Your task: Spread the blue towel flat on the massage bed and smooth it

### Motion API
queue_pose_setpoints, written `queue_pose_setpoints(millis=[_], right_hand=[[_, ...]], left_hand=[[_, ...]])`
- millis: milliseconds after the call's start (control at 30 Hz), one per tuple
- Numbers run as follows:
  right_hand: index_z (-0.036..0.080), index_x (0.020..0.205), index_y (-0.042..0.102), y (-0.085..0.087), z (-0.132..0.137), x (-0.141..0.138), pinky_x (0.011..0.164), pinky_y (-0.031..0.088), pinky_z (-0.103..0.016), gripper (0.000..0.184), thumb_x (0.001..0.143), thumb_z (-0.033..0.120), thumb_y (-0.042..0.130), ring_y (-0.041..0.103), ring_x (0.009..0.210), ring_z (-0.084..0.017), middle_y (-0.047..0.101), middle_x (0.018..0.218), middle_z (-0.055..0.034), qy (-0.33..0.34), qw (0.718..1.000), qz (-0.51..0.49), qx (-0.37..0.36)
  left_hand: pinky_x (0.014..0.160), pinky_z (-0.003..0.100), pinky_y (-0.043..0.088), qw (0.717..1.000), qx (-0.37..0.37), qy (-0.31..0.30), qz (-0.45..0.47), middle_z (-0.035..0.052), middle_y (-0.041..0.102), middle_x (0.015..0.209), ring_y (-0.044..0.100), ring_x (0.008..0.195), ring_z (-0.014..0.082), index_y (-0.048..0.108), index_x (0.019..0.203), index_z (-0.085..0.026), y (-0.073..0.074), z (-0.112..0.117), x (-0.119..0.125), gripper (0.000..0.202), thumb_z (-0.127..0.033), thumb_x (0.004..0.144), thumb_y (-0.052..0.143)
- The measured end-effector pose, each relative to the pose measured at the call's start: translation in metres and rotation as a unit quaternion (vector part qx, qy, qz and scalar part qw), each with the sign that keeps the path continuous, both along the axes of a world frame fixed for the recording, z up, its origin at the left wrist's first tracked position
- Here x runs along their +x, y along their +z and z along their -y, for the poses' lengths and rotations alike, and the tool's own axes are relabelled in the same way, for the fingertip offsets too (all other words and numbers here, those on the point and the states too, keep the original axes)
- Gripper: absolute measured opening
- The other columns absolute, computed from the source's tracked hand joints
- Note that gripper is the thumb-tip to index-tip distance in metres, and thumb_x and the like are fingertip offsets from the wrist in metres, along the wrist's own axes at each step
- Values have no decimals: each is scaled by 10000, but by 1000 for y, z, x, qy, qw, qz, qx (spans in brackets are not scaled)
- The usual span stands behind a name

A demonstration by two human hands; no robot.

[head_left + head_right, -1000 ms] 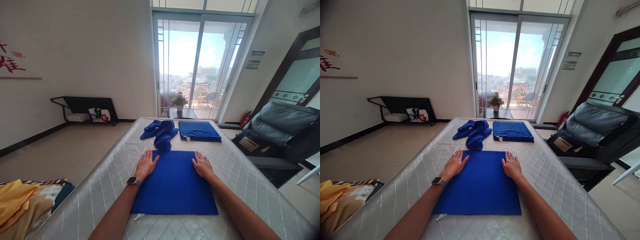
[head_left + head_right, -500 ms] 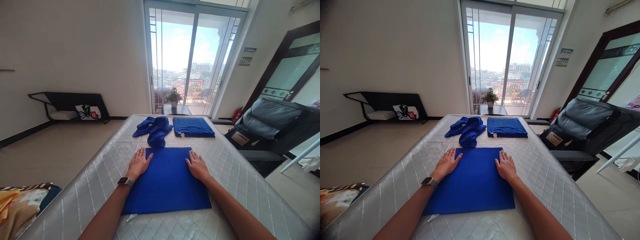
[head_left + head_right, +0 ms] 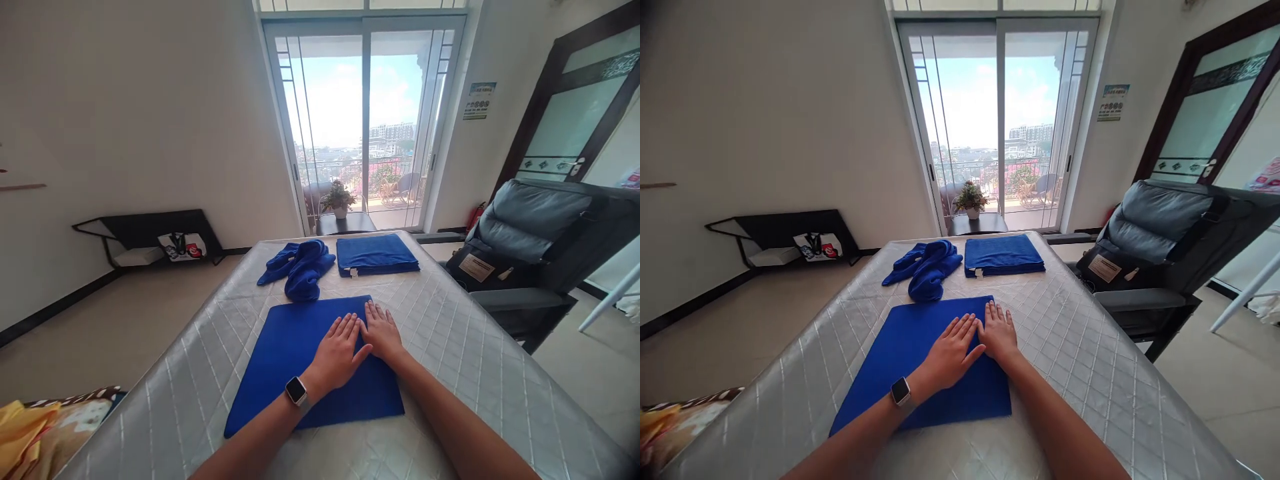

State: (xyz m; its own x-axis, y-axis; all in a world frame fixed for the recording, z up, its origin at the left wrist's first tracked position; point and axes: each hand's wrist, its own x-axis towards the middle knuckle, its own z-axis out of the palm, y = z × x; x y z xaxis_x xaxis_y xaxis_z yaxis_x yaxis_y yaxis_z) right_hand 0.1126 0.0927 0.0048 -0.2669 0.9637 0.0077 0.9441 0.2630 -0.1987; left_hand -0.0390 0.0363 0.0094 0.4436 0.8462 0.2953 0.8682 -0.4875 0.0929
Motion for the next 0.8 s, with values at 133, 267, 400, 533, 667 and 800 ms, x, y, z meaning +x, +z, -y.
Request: queue_pose_setpoints(millis=[133, 267, 400, 533, 667, 800], right_hand=[[110, 1594, 228, -2, 0, 3, 1228, 98, -442, 642, 979, 280, 304, 122, 1529, -244, 128, 1662, -78, 22, 1000, 16, 7], [92, 1591, 230, -1, 0, 2, 1230, 97, -444, 641, 997, 331, 257, 147, 1525, -233, 164, 1654, -75, 3, 1000, -9, 2], [78, 1588, 233, 0, -1, -1, 1234, 59, -439, 682, 1011, 440, 235, 149, 1525, -235, 178, 1650, -85, -6, 999, -32, 1], [79, 1591, 214, 0, -1, -1, 1234, 53, -440, 686, 1018, 456, 218, 135, 1527, -230, 161, 1654, -76, -9, 999, -36, -10], [83, 1595, 197, 0, -2, -1, 1235, 46, -440, 688, 1023, 465, 204, 121, 1529, -226, 154, 1657, -68, -6, 1000, -25, -12], [86, 1594, 203, 0, -3, -1, 1236, 57, -435, 684, 1024, 464, 203, 121, 1529, -220, 163, 1657, -59, -8, 1000, -5, -6]], left_hand=[[1241, 469, 249, 997, -58, 26, 36, 160, 374, 1575, 281, 1497, 252, 360, 1524, -93, -5, -38, 31, 717, -553, 1028, 121], [1236, 491, 244, 994, -71, 79, 37, 166, 360, 1581, 280, 1497, 269, 358, 1529, -107, -14, -58, 18, 718, -560, 1026, 120], [1240, 484, 222, 991, -75, 114, 8, 142, 313, 1607, 248, 1508, 261, 320, 1549, -135, -22, -52, -27, 716, -588, 1020, 154], [1247, 472, 197, 975, -93, 200, -18, 150, 282, 1617, 228, 1514, 255, 303, 1549, -98, -23, -41, -95, 753, -605, 1013, 153], [1239, 480, 212, 963, -89, 252, -15, 173, 274, 1618, 246, 1508, 277, 299, 1544, -65, -28, -28, -158, 790, -620, 1003, 145], [1237, 452, 209, 957, -80, 277, 9, 164, 266, 1626, 237, 1512, 266, 285, 1548, -69, -37, -14, -182, 833, -658, 985, 112]])
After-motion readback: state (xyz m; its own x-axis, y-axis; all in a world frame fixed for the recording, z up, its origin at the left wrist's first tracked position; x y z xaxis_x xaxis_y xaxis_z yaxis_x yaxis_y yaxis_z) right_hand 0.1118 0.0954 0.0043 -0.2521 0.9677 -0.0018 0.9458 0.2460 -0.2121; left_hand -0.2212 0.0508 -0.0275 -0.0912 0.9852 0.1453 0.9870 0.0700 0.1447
